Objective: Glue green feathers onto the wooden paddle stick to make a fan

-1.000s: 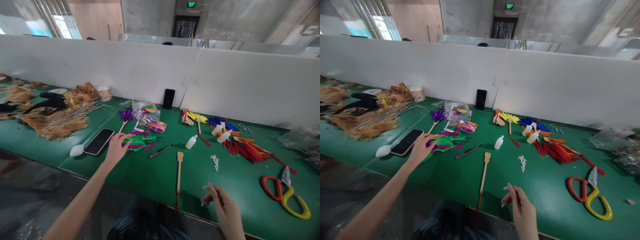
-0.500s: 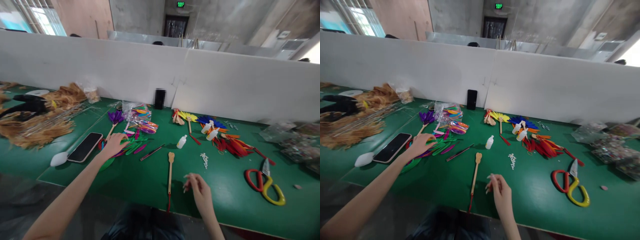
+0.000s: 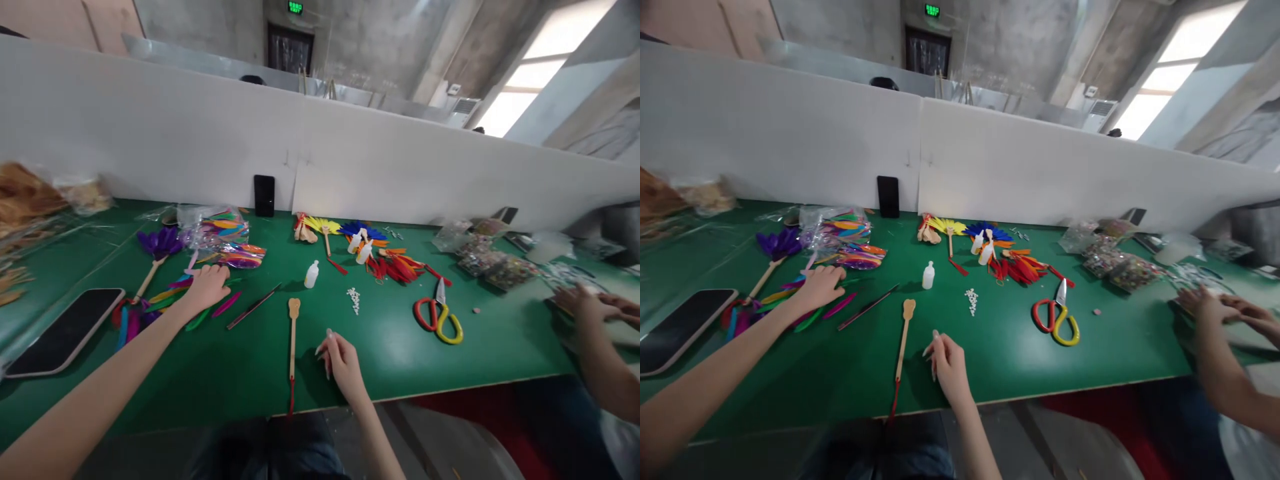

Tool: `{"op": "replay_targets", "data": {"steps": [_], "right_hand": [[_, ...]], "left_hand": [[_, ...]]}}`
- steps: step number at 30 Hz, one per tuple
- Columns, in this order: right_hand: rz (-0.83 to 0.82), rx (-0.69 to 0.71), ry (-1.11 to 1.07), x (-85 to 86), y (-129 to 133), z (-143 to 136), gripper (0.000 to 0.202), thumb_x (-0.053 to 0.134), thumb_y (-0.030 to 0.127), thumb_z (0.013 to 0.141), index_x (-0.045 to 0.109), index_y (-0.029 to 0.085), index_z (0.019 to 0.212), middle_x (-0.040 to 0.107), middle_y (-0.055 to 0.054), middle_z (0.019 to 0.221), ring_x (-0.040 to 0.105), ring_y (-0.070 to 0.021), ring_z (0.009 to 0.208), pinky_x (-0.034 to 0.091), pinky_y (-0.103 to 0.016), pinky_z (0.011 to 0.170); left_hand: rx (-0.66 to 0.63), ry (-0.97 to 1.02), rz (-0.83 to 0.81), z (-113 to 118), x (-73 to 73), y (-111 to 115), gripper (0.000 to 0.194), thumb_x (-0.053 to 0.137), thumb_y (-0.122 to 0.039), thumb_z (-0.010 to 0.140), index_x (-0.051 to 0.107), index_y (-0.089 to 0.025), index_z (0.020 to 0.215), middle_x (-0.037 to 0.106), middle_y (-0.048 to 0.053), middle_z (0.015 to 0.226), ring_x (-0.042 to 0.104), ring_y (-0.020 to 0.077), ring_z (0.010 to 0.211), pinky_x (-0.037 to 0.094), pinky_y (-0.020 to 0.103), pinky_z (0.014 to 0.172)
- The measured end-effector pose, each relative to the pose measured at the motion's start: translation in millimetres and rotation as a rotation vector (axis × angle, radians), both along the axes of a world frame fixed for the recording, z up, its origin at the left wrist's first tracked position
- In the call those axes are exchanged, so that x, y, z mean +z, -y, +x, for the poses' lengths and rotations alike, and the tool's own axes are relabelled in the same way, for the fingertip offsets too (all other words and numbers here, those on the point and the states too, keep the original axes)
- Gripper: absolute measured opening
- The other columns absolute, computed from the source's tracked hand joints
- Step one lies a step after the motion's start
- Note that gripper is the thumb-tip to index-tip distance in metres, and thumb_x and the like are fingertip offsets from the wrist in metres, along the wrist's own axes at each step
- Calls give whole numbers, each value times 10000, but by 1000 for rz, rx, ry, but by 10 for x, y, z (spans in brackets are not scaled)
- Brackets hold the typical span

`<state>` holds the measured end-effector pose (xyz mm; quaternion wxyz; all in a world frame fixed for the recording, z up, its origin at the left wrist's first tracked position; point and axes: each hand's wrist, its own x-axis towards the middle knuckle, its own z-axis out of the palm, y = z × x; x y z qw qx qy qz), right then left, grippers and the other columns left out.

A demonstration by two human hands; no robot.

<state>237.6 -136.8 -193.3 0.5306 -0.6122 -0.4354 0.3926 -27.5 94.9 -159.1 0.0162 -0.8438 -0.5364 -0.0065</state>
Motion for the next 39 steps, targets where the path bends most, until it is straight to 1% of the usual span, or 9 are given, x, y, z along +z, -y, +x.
{"op": "replay_targets", "data": {"steps": [10,17,21,26,29,31,33,36,39], "right_hand": [[-2,26,26,2,-26,15,442,418,546,888,527,190,649,380,85,397,399,-73,334,317,-183,368],[5,50,17,15,18,18,417,482,549,855,536,188,653,381,84,406,383,-74,342,305,-185,366],[-7,43,44,8,19,32,442,497,579,831,548,186,634,395,70,420,403,-87,355,329,-198,374],[-19,55,66,-8,30,52,437,493,567,839,565,184,642,400,66,415,405,-95,357,351,-211,392],[1,63,67,17,54,45,420,493,544,847,568,187,640,399,65,413,414,-100,359,372,-218,403],[42,42,82,97,65,7,393,510,519,846,575,188,646,399,66,416,417,-100,364,380,-219,410],[100,39,93,252,57,-70,348,544,483,837,584,187,657,425,60,438,430,-99,383,384,-214,416],[207,137,55,585,-5,-254,267,590,435,816,613,186,722,507,41,515,493,-104,438,426,-211,450],[272,355,73,892,-102,-468,343,655,400,768,633,200,1046,651,-19,781,606,-142,632,505,-244,587]], "left_hand": [[63,132,40,-77,113,-50,382,387,-249,798,612,-154,1092,604,147,1134,490,345,1108,331,476,935],[103,260,-71,-109,244,4,420,347,-336,873,556,-220,1218,625,91,1197,522,315,1142,366,454,926],[113,377,-123,-154,400,111,463,326,-423,894,527,-209,1253,608,85,1222,513,308,1165,392,412,914],[134,539,-147,-232,685,270,556,223,-520,918,609,-159,1090,684,96,967,615,275,968,449,359,814],[74,850,-232,-209,898,445,563,214,-521,933,595,-154,1127,689,89,975,611,239,984,441,335,856],[0,1130,-401,-135,1034,621,509,311,-517,925,614,-151,1106,694,94,981,620,229,966,436,338,869],[-49,1242,-547,-13,1142,832,468,355,-502,923,633,-165,1091,695,99,1000,614,230,970,442,346,850],[-186,1308,-593,222,1243,1162,439,313,-471,947,641,-218,1096,674,70,1090,560,227,1084,417,355,887],[-278,1251,-613,437,1287,1427,440,278,-450,958,640,-255,1113,644,42,1154,536,217,1105,403,347,907]]}}
